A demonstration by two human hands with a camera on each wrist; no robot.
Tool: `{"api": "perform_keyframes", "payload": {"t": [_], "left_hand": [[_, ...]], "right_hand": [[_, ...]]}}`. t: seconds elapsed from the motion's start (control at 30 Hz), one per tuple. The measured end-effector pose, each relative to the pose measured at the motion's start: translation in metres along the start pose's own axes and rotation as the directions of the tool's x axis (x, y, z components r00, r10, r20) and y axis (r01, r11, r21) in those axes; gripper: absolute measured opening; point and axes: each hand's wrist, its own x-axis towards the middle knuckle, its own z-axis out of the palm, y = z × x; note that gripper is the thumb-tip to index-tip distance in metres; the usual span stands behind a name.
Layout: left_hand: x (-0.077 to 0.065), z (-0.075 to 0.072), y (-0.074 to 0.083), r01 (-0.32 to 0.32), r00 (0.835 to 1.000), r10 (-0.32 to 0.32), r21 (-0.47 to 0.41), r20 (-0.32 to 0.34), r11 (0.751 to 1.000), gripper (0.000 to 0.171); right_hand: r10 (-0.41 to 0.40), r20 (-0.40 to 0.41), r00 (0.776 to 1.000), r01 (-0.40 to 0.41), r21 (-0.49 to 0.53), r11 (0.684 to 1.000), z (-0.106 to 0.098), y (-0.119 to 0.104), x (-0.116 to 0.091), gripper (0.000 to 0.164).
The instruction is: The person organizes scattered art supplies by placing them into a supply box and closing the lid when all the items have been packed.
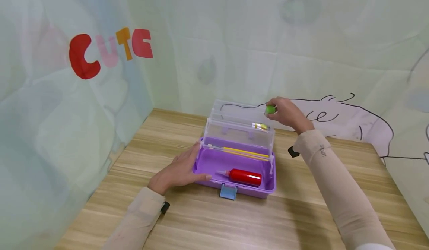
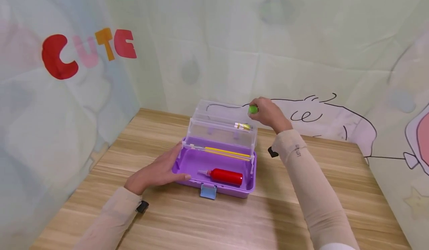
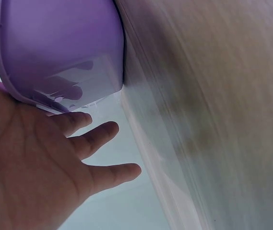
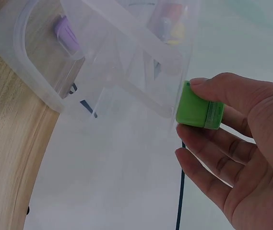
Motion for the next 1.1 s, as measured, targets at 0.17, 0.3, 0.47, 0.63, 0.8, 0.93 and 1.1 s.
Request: {"api": "perform_keyframes", "payload": {"t": [0.17,0.3,0.47,0.63,0.8,0.93,1.1], "left_hand": [[0.001,0.000,0.001,-0.009,1.000,0.009,-0.006,-0.006,1.000,0.119],[0.001,0.000,0.001,-0.013,1.000,0.013,-0.005,-0.007,1.000,0.119],[0.001,0.001,0.000,-0.007,1.000,0.007,-0.003,-0.003,1.000,0.119],[0.003,0.003,-0.003,-0.003,1.000,0.003,0.003,-0.004,1.000,0.119],[0.002,0.002,-0.003,0.004,1.000,-0.004,0.007,0.003,1.000,0.121],[0.001,0.001,-0.001,-0.016,1.000,0.016,0.002,-0.011,1.000,0.120],[0.000,0.001,-0.001,-0.019,1.000,0.019,0.000,-0.019,1.000,0.119]], "right_hand": [[-0.005,-0.001,1.000,0.005,-0.013,1.000,0.004,0.001,0.004,0.042],[0.000,-0.014,1.000,-0.001,-0.024,1.000,0.006,0.001,0.006,0.042],[-0.009,-0.040,0.999,0.006,-0.070,0.998,0.009,0.000,0.006,0.044],[0.012,-0.058,0.998,-0.018,-0.095,0.995,0.011,0.000,0.006,0.046],[0.029,-0.079,0.996,-0.036,-0.089,0.995,0.016,0.002,0.006,0.047],[0.040,-0.081,0.996,-0.047,-0.086,0.995,0.018,0.003,0.006,0.048],[0.046,-0.082,0.996,-0.053,-0.080,0.995,0.019,0.003,0.006,0.048]]}}
